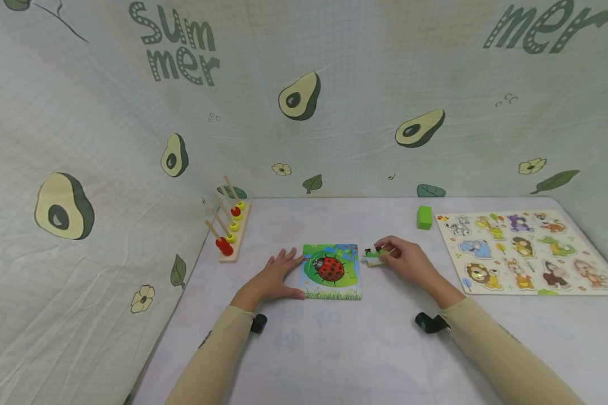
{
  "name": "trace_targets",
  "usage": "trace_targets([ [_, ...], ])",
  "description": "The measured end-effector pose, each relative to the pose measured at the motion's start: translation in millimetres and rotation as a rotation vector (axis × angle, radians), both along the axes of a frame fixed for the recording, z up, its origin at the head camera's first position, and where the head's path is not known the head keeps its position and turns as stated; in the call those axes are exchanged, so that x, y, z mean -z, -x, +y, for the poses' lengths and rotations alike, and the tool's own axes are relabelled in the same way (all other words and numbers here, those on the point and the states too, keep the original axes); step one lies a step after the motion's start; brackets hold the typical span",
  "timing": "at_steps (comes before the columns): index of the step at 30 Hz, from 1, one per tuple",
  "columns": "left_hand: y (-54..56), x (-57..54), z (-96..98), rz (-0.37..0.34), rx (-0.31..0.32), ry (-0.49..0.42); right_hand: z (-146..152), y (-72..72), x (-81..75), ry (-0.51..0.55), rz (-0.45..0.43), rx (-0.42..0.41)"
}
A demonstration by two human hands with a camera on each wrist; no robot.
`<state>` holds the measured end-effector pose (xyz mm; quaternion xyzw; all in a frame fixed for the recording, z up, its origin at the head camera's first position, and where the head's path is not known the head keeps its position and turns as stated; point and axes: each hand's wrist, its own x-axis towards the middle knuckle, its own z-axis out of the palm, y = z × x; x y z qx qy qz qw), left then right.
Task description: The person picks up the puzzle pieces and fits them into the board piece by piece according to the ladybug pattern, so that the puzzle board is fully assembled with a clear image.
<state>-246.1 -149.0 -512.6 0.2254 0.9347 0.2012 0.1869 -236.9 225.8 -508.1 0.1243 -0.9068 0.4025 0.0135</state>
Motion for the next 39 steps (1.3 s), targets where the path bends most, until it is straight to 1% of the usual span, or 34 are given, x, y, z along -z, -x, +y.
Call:
trace_targets([
  [6, -0.2, -0.1, 0.7, 0.000, -0.005, 0.011, -8, -5.9, 0.5, 0.043, -0.017, -0.043],
  [12, 0.4, -0.4, 0.9, 0.002, -0.006, 0.014, -19, -12.9, 1.3, 0.045, 0.000, -0.074],
  [17, 0.4, -0.8, 0.7, 0.002, -0.003, 0.015, -27, -17.7, 0.9, 0.077, 0.003, -0.097],
  [25, -0.6, -2.5, 1.2, -0.002, -0.007, 0.003, -40, -22.3, 2.4, 0.124, -0.042, -0.157],
  [29, -0.9, -2.4, 1.3, -0.008, -0.009, 0.006, -49, -23.9, 3.7, 0.142, -0.044, -0.183],
  [35, -0.5, -1.9, 1.2, -0.012, -0.008, 0.012, -62, -26.3, 5.0, 0.157, -0.055, -0.197],
  [39, -0.1, -1.6, 0.9, -0.013, -0.009, 0.013, -69, -27.7, 6.2, 0.148, -0.060, -0.206],
])
